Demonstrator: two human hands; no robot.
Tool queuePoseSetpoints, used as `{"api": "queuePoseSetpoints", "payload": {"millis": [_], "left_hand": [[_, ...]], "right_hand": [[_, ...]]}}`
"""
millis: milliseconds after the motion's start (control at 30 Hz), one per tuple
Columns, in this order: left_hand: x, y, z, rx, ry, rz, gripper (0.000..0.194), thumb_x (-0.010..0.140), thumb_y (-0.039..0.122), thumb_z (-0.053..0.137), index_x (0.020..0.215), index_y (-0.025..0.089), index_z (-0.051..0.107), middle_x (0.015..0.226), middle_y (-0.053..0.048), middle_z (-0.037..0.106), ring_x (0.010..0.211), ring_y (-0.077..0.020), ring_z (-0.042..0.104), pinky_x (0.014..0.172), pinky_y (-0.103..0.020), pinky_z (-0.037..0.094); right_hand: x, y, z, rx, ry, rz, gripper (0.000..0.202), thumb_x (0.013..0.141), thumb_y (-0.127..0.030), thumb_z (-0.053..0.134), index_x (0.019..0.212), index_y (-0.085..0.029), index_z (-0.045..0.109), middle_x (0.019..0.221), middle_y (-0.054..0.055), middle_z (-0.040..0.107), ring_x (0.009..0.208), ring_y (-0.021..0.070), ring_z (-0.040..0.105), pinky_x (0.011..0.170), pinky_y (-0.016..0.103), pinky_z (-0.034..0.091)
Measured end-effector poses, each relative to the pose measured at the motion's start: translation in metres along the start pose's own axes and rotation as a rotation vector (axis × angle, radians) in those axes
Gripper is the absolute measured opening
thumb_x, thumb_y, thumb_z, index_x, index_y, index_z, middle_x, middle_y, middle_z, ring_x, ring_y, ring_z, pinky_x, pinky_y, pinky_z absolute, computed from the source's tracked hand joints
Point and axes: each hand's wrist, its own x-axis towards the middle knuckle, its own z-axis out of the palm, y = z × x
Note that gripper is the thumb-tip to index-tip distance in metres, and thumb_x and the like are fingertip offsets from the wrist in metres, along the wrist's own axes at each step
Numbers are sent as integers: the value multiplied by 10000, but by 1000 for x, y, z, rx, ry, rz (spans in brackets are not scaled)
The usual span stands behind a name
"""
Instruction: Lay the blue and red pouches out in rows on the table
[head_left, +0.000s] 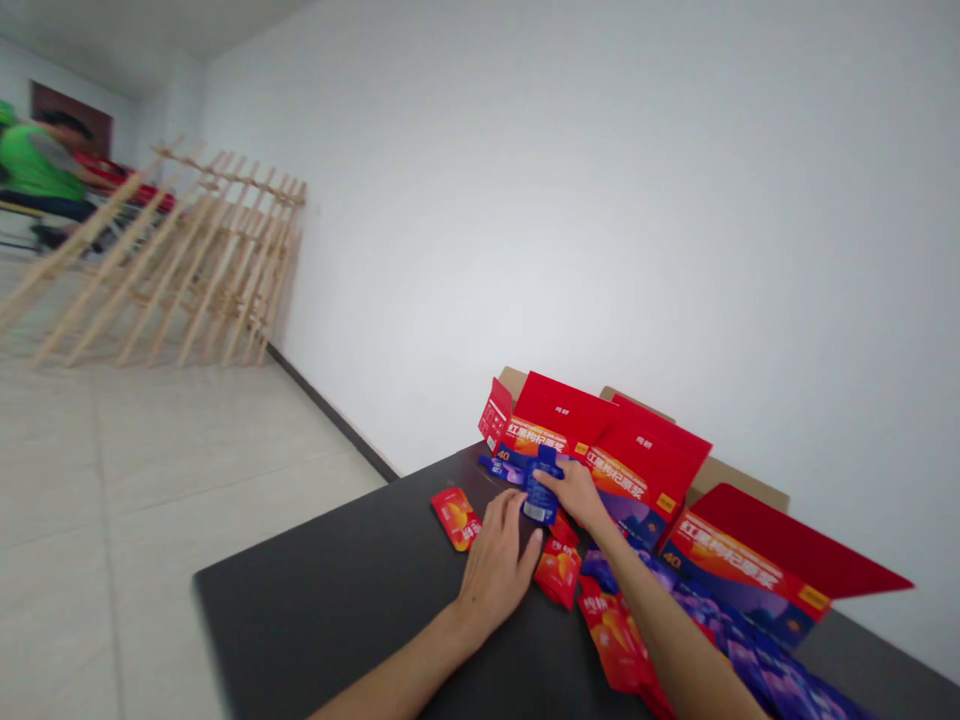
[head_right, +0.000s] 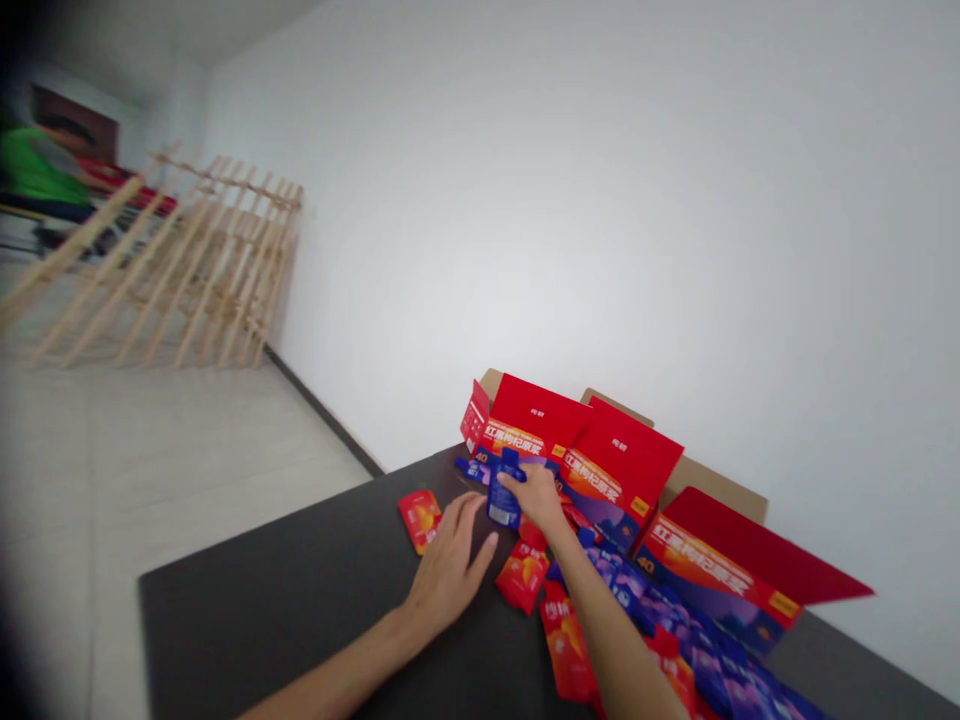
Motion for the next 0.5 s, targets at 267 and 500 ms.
{"api": "queuePoseSetpoints", "payload": {"millis": [267,500], "left_hand": [[-19,5,18,-338,-350,59,793,815,406,556,1448,180,135,1516,-129,214,1401,-223,231,1166,-447,288],[-10,15,8,-658,-375,-121,492,903,411,375,1353,211,378,1406,-81,450,1310,-186,404,1166,-418,259]], "right_hand": [[-80,-32,-3,124,148,125,372,940,-361,408,663,-157,549,681,74,578,647,197,558,611,255,388],[-115,-34,-9,667,68,-32,384,949,-517,460,862,-158,561,801,38,574,755,175,559,689,249,444]]}}
